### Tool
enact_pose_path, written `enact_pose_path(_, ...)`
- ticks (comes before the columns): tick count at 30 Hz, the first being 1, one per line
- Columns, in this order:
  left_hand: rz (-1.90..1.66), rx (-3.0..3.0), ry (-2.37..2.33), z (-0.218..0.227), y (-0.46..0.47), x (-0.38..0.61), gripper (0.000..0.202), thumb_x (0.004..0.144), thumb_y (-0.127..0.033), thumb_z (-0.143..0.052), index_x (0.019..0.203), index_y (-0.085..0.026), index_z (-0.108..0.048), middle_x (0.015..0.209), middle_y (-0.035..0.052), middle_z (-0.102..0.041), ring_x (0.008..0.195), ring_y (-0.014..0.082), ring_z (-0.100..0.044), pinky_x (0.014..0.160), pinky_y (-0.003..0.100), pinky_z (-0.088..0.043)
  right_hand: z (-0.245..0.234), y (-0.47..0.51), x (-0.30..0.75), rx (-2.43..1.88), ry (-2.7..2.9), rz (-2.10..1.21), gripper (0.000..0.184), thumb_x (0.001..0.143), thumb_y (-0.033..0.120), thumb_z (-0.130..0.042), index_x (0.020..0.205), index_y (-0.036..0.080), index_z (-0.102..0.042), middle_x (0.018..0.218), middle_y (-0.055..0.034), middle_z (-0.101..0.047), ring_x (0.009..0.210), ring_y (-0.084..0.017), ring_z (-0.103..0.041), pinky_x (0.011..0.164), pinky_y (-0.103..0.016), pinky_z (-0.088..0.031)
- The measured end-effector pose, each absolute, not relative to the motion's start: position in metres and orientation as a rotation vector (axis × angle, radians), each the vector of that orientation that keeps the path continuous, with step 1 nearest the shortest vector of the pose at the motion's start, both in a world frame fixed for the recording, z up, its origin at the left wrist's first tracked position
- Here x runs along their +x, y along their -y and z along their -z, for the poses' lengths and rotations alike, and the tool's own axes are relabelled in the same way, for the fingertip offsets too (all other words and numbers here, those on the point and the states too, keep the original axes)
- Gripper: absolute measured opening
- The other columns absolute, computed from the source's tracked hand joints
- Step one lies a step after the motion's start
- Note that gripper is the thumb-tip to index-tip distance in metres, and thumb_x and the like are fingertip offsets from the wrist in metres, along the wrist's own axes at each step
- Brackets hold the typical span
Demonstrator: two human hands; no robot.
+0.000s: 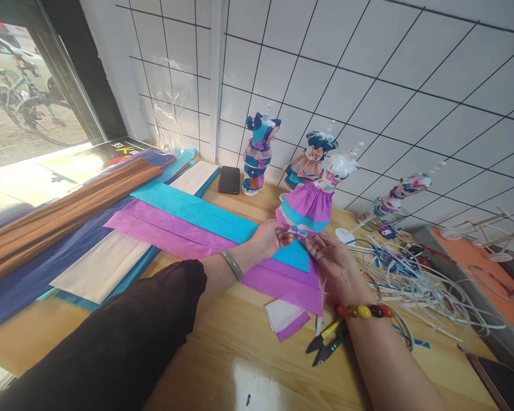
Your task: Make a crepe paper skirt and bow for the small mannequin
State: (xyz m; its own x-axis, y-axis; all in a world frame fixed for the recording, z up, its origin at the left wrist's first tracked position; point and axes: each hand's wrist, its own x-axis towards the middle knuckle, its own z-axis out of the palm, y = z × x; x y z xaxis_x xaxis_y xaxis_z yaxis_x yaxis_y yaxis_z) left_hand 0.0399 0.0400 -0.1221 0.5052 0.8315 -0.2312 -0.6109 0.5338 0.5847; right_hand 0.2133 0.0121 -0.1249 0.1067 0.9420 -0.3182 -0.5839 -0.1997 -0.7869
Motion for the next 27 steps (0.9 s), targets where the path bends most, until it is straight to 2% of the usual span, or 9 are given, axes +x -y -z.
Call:
enact_pose_path(4,-0.910,0.532,-0.549,0.124,-0.040,0.041,0.013,0.069,0.000,-0.049,0.074,-0.012,-0.052,0.057,0.0025,-0.059,0.049,0.0097,-0.056,0.052,0.022,-0.046,0.129,-0.012,0.215,-1.021,0.512,-1.451,0.020,0.072,0.003,-0.057,0.080,0.021,-0.054,0.080,-0.0028,-0.067,0.078,-0.014,-0.067,0.078,-0.027,-0.058)
enact_pose_path(10,-0.905,0.610,-0.608,0.125,-0.039,0.043,0.021,0.067,0.003,-0.048,0.079,-0.013,-0.051,0.060,0.0040,-0.061,0.050,0.0117,-0.058,0.055,0.026,-0.048,0.134,-0.012,0.216,-1.039,0.565,-1.382,0.026,0.068,0.003,-0.063,0.079,0.023,-0.052,0.078,0.0001,-0.067,0.079,-0.014,-0.067,0.080,-0.029,-0.057)
enact_pose_path(15,-0.954,0.637,-0.707,0.123,-0.037,0.042,0.020,0.066,0.002,-0.051,0.079,-0.013,-0.052,0.059,0.0032,-0.061,0.048,0.0115,-0.057,0.055,0.027,-0.048,0.130,-0.008,0.225,-1.072,0.606,-1.264,0.030,0.062,0.007,-0.068,0.080,0.024,-0.051,0.074,0.0009,-0.067,0.070,-0.016,-0.067,0.069,-0.033,-0.059)
enact_pose_path(18,-0.983,0.638,-0.768,0.121,-0.036,0.043,0.018,0.067,-0.001,-0.053,0.080,-0.013,-0.053,0.059,0.0034,-0.061,0.045,0.0114,-0.056,0.053,0.027,-0.047,0.118,-0.003,0.236,-1.077,0.614,-1.148,0.031,0.061,0.009,-0.067,0.084,0.024,-0.053,0.072,0.0007,-0.066,0.067,-0.016,-0.067,0.067,-0.033,-0.057)
enact_pose_path(21,-1.005,0.633,-0.815,0.118,-0.033,0.044,0.014,0.068,-0.005,-0.053,0.080,-0.013,-0.053,0.062,0.0048,-0.062,0.048,0.0126,-0.057,0.052,0.027,-0.046,0.096,0.004,0.246,-1.061,0.617,-1.011,0.033,0.061,0.010,-0.067,0.087,0.025,-0.053,0.072,0.0017,-0.065,0.073,-0.016,-0.067,0.071,-0.033,-0.055)
enact_pose_path(24,-1.025,0.634,-0.866,0.116,-0.030,0.044,0.010,0.069,-0.009,-0.056,0.075,-0.014,-0.050,0.057,0.0024,-0.058,0.047,0.0111,-0.054,0.048,0.024,-0.043,0.068,0.017,0.245,-1.022,0.638,-0.877,0.033,0.064,0.019,-0.067,0.093,0.025,-0.054,0.080,-0.0005,-0.066,0.082,-0.017,-0.066,0.076,-0.035,-0.052)
enact_pose_path(27,-1.039,0.633,-0.921,0.117,-0.026,0.044,0.013,0.068,-0.013,-0.059,0.072,-0.016,-0.047,0.052,-0.0018,-0.051,0.043,0.0093,-0.049,0.045,0.022,-0.039,0.046,0.041,0.230,-1.058,0.731,-0.642,0.042,0.059,0.015,-0.071,0.097,0.026,-0.056,0.091,-0.0014,-0.064,0.092,-0.019,-0.063,0.085,-0.040,-0.048)
